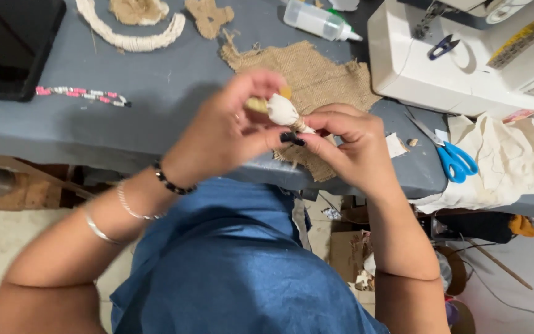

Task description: Wrapping thread and fabric around a wooden stick to create a decorative craft element and trimming it with scissors.

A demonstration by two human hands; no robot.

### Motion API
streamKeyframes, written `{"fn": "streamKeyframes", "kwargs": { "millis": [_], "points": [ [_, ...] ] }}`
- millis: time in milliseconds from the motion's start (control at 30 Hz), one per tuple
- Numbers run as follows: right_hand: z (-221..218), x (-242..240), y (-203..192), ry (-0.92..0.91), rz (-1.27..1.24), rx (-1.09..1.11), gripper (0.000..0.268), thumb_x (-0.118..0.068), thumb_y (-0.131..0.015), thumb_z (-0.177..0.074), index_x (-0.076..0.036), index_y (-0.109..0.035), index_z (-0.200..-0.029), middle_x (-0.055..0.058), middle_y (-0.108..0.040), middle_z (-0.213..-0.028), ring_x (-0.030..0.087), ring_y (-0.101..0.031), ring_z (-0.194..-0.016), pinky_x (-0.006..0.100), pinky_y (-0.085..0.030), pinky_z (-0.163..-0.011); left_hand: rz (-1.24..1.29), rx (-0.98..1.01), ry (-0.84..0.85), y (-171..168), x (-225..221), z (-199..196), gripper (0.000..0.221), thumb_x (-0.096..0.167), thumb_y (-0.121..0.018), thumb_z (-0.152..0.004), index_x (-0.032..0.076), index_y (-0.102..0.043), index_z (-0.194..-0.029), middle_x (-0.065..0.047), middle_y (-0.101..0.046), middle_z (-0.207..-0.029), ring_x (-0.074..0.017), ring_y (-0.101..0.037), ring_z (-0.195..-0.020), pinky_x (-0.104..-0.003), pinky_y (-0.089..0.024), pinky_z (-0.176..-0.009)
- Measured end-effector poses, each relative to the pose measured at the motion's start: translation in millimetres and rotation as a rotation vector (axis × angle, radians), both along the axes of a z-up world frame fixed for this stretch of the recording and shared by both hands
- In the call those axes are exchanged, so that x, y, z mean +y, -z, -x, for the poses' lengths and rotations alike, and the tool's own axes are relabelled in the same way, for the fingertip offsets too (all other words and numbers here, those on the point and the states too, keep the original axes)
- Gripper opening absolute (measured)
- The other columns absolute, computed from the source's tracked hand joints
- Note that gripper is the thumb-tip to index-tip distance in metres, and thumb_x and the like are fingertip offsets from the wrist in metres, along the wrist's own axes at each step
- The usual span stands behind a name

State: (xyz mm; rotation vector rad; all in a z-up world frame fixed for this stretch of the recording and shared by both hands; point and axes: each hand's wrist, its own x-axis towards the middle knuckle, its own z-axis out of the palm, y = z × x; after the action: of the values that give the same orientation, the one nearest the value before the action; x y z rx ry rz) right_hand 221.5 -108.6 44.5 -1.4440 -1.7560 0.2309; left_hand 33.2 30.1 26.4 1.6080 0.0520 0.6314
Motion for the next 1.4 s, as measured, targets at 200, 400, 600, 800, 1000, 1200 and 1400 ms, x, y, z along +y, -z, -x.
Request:
{"fn": "streamKeyframes", "kwargs": {
  "millis": [200, 400, 600, 800, 1000, 1200, 1400],
  "points": [
    [19.2, -5.3, -21.8, -0.045, 0.136, -0.158, 0.018, -0.01, -0.073, -0.096, -0.002, -0.075, -0.112, 0.012, -0.076, -0.1, 0.021, -0.073, -0.087, 0.028, -0.06, -0.077, -0.621, 0.119, -0.214, -20.6, 4.0, 25.0, 0.018, 0.026, -0.071, -0.096, 0.018, -0.079, -0.11, 0.002, -0.08, -0.095, -0.0145, -0.07, -0.074, -0.03, -0.05, -0.063],
    [31.4, -7.7, -38.1, -0.097, 0.134, -0.367, 0.024, -0.007, -0.078, -0.094, 0.001, -0.073, -0.116, 0.015, -0.074, -0.106, 0.024, -0.073, -0.092, 0.032, -0.061, -0.081, -0.749, 0.222, -0.126, -17.7, 0.0, 30.2, 0.036, 0.019, -0.058, -0.103, 0.016, -0.052, -0.068, -0.001, -0.039, -0.051, -0.0178, -0.039, -0.049, -0.035, -0.03, -0.053],
    [27.4, 2.7, -39.1, -0.137, 0.227, -0.167, 0.024, -0.016, -0.058, -0.105, -0.002, -0.073, -0.117, 0.014, -0.076, -0.11, 0.024, -0.074, -0.1, 0.035, -0.059, -0.09, -0.664, 0.078, -0.271, -0.4, -6.5, 27.5, 0.034, 0.012, -0.074, -0.095, 0.012, -0.045, -0.11, -0.002, -0.063, -0.083, -0.0222, -0.06, -0.054, -0.036, -0.041, -0.049],
    [31.9, 9.9, -31.8, 0.03, 0.18, 0.0, 0.016, -0.013, -0.068, -0.101, 0.001, -0.075, -0.104, 0.014, -0.075, -0.097, 0.019, -0.069, -0.086, 0.027, -0.055, -0.074, -0.893, -0.112, -0.421, 12.4, -13.5, 26.2, 0.011, 0.003, -0.066, -0.102, 0.004, -0.063, -0.112, -0.011, -0.073, -0.109, -0.0293, -0.07, -0.091, -0.041, -0.053, -0.072],
    [-0.2, 24.7, -41.9, -0.205, 0.405, -0.174, 0.021, -0.01, -0.056, -0.105, -0.002, -0.07, -0.118, 0.011, -0.075, -0.112, 0.021, -0.073, -0.104, 0.03, -0.058, -0.089, -1.282, -0.247, -0.627, 23.8, -12.9, 20.9, 0.009, -0.003, -0.065, -0.103, 0.006, -0.066, -0.101, -0.006, -0.047, -0.084, -0.0222, -0.052, -0.073, -0.037, -0.057, -0.079],
    [-0.2, 43.0, -41.9, -0.317, 0.357, -0.448, 0.014, -0.003, -0.063, -0.102, -0.003, -0.077, -0.105, 0.01, -0.077, -0.105, 0.027, -0.075, -0.098, 0.037, -0.059, -0.084, -1.259, -0.087, -0.433, 43.4, -11.7, 17.3, 0.026, -0.007, -0.066, -0.095, -0.002, -0.069, -0.12, -0.013, -0.067, -0.105, -0.0315, -0.067, -0.095, -0.042, -0.056, -0.102],
    [4.7, 48.7, -20.5, -0.291, 0.239, -0.526, 0.017, 0.005, -0.069, -0.094, -0.009, -0.076, -0.1, 0.007, -0.073, -0.108, 0.027, -0.072, -0.094, 0.038, -0.055, -0.071, -0.941, 0.085, -0.308, 56.1, -15.3, 16.1, 0.033, 0.001, -0.063, -0.097, 0.002, -0.065, -0.13, -0.016, -0.068, -0.119, -0.0356, -0.066, -0.102, -0.048, -0.053, -0.087]
  ]
}}
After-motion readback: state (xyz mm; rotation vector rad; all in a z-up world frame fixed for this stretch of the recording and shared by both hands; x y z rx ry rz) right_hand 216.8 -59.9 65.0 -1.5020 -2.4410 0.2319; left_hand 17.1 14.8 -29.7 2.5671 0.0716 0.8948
